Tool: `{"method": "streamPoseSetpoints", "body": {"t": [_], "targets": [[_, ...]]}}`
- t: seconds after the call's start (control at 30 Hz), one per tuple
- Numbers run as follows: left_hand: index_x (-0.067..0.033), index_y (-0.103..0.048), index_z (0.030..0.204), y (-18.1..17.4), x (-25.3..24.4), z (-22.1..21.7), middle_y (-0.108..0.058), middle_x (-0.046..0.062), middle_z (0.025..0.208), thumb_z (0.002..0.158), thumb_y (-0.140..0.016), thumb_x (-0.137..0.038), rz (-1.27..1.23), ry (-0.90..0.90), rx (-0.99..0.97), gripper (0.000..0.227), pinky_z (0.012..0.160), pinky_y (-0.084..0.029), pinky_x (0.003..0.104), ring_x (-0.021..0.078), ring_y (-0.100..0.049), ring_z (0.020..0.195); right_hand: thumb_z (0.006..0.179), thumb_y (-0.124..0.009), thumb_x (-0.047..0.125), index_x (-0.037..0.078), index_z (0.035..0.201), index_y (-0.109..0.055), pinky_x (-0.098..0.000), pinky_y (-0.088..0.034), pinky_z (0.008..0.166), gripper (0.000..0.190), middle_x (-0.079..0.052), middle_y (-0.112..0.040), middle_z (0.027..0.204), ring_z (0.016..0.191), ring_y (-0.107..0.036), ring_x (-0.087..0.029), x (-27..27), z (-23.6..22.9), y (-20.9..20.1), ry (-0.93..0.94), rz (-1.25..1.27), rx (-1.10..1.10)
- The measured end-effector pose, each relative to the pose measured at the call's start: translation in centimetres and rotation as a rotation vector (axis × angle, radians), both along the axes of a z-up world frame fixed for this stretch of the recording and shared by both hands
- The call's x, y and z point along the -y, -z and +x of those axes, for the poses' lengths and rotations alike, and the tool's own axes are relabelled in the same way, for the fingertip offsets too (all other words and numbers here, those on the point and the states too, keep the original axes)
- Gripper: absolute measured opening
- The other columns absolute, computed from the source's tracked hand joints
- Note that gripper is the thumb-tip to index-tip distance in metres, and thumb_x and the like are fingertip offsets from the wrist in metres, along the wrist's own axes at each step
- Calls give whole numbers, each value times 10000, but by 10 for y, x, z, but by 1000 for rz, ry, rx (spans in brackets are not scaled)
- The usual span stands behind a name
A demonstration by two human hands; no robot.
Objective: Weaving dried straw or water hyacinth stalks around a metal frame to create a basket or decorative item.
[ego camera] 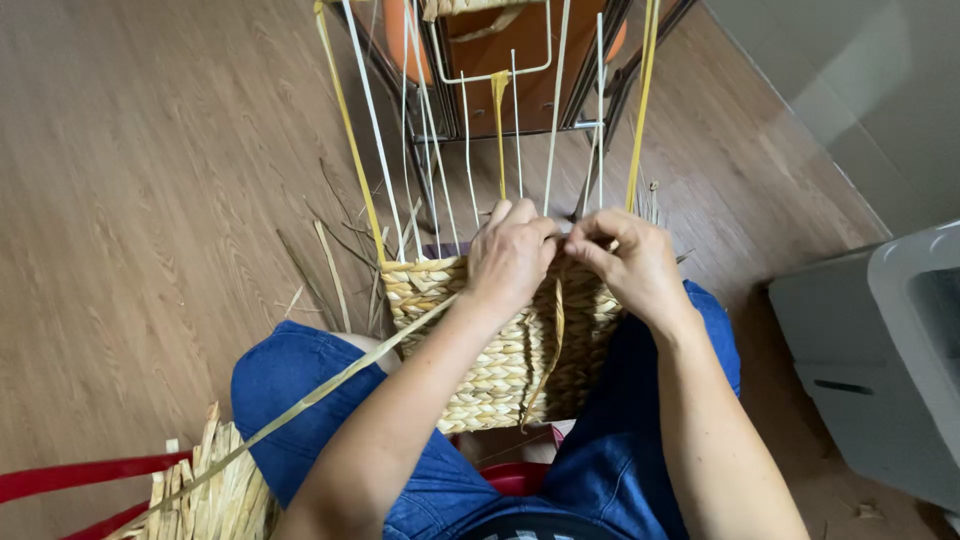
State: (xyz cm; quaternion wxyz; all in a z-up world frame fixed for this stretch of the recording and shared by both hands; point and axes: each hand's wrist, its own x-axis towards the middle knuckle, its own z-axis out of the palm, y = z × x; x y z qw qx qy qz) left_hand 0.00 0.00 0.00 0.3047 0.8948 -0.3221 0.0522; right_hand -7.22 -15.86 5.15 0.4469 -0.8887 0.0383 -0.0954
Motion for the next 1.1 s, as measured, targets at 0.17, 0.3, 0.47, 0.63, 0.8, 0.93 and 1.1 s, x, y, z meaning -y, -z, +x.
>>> {"method": "streamPoseSetpoints", "body": {"t": [0.17, 0.3, 0.47, 0.63, 0.8, 0.93, 1.1], "targets": [[-23, -704, 1112, -40, -17, -13, -593, 81, 957, 858, -756, -338, 27, 64, -101, 408, 779, -524, 344, 220, -549, 893, 955, -726, 117, 27, 981, -634, -318, -535, 667, 131, -90, -705, 804, 726, -669, -152, -6, 27, 13, 90, 51, -115], [57, -540, 1205, -24, -10, -34, -566, 160, 1046, 664, -774, -551, 253, 77, 34, 847, 730, -545, 365, 257, -545, 935, 949, -724, 92, 19, 963, -607, -316, -534, 681, 138, -91, -709, 816, 746, -671, -145, -4, 33, 28, 75, 60, -30], [-21, -502, 1137, -16, -7, -22, -601, 134, 965, 1048, -578, -146, 291, -6, -74, 170, 708, -588, 361, 254, -638, 878, 956, -718, 97, 23, 960, -613, -300, -541, 680, 128, -80, -709, 804, 756, -673, -118, -2, 30, 32, 85, 162, -88], [-10, -542, 1191, -32, -27, -1, -615, 150, 884, 1016, -533, -106, 250, 82, -329, 200, 618, -602, 383, 275, -679, 712, 1003, -696, 108, 31, 985, -703, -273, -575, 758, 80, -52, -771, 881, 822, -727, -91, -9, 17, 15, 227, 155, 45], [-141, -791, 1011, -44, -68, 28, -724, 54, 905, 920, -720, -301, 56, 161, -250, 198, 815, -548, 407, 212, -696, 796, 841, -785, 110, 23, 1100, -772, -341, -579, 775, 274, -150, -761, 1000, 871, -740, -258, -17, 13, 20, -157, -151, 207], [-150, -810, 959, -109, -85, 16, -702, 57, 799, 870, -759, -311, 171, 36, -44, 191, 705, -522, 392, 267, -626, 777, 867, -762, 120, 57, 1019, -768, -372, -581, 710, 165, -131, -756, 900, 773, -740, -275, -22, 24, 20, -95, -141, 89], [-119, -745, 943, -100, -64, -34, -700, 72, 874, 950, -734, -252, -240, 95, 245, 133, 795, -551, 395, 231, -662, 843, 961, -697, 88, 21, 1025, -630, -389, -530, 677, 114, -169, -708, 873, 769, -694, -298, -24, 25, 37, -5, -75, 71]]}}
